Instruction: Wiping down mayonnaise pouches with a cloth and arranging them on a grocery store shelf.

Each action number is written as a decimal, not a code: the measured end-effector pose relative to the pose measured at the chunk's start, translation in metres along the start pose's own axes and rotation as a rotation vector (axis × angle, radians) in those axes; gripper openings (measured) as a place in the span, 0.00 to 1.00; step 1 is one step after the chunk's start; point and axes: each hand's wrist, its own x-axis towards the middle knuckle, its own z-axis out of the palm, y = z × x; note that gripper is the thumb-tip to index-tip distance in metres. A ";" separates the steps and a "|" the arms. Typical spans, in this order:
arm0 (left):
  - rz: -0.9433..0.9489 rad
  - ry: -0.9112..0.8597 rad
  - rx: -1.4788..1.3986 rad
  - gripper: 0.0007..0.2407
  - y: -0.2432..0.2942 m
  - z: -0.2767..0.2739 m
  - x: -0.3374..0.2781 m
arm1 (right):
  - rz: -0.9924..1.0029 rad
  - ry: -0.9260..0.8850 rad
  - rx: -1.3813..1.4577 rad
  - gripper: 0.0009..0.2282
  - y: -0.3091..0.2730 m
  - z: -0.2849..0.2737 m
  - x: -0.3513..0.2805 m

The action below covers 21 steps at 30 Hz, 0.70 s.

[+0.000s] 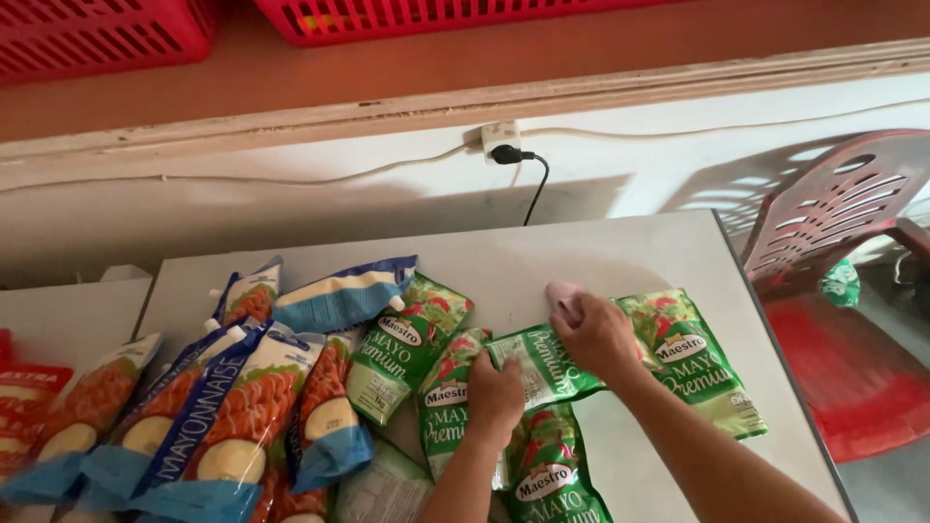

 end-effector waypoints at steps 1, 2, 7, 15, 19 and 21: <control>-0.175 -0.038 -0.096 0.15 -0.002 0.002 0.002 | 0.027 -0.058 -0.203 0.22 -0.003 -0.001 0.002; -0.342 -0.079 -0.191 0.15 -0.002 0.004 0.008 | 0.054 -0.107 -0.404 0.16 -0.007 -0.003 0.006; -0.186 0.005 -0.204 0.13 -0.007 0.003 0.010 | -0.251 0.127 -0.236 0.10 -0.019 0.023 -0.022; 0.181 0.201 0.090 0.16 -0.035 -0.012 0.008 | -0.607 -0.126 -0.439 0.10 -0.029 -0.038 -0.032; 0.081 0.006 -0.165 0.15 -0.020 -0.033 0.002 | -0.350 0.122 -0.674 0.11 0.067 0.015 0.000; 0.037 -0.063 -0.284 0.14 -0.018 -0.031 0.008 | -0.480 0.331 -0.799 0.12 0.082 0.051 -0.003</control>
